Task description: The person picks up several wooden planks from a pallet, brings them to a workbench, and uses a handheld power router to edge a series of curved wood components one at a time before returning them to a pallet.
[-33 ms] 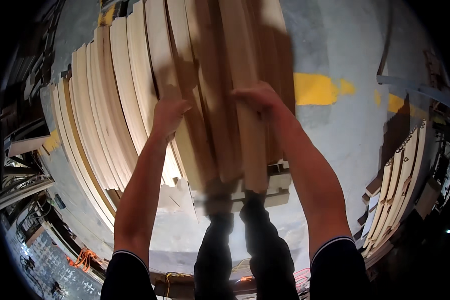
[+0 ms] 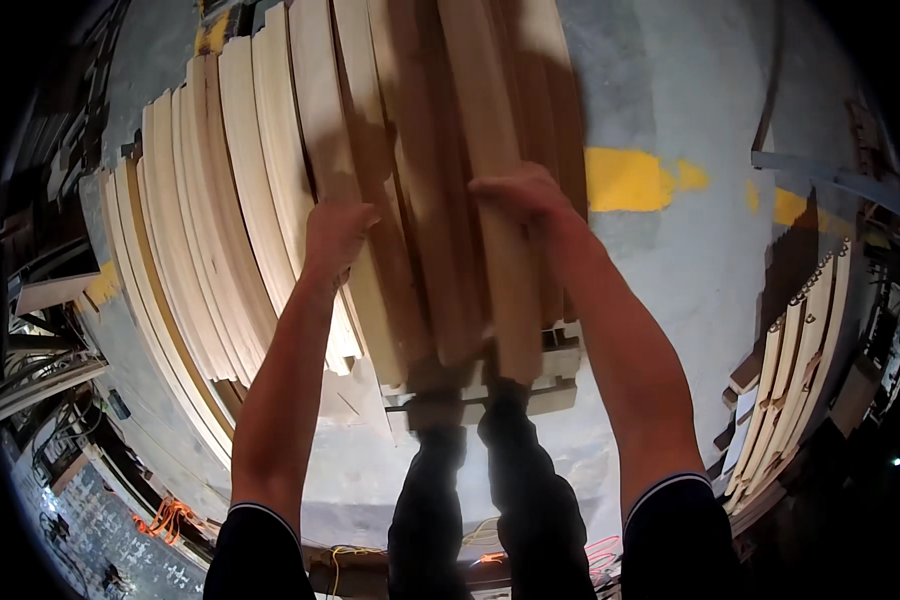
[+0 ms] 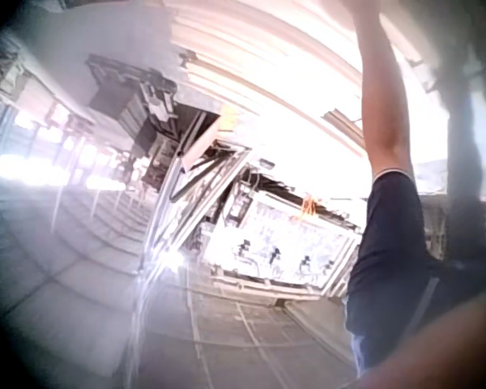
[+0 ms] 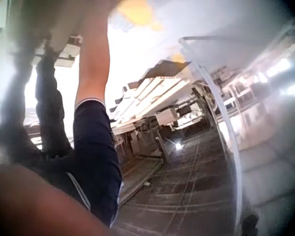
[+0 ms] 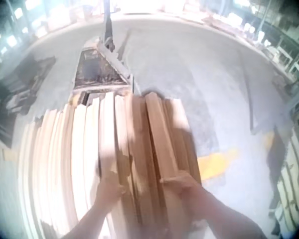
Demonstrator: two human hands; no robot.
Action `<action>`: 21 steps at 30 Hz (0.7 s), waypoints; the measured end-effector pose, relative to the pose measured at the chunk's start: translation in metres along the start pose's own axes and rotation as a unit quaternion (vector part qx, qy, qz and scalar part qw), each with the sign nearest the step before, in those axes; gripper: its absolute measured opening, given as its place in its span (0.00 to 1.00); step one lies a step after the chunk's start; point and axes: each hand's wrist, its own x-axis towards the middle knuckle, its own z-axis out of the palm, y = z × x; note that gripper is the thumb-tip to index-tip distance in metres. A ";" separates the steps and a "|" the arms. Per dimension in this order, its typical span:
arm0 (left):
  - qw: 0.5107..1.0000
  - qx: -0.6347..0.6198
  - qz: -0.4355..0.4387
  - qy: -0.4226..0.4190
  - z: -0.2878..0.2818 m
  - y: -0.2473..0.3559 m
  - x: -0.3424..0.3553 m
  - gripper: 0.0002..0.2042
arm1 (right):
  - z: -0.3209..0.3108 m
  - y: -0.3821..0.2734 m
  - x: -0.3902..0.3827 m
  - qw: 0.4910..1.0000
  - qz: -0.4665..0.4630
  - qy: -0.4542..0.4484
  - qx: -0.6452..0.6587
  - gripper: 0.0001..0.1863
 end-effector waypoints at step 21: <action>0.988 -0.051 0.129 0.074 0.027 -0.034 -0.012 0.16 | -0.058 0.056 0.058 0.975 -0.140 0.172 -0.029 0.28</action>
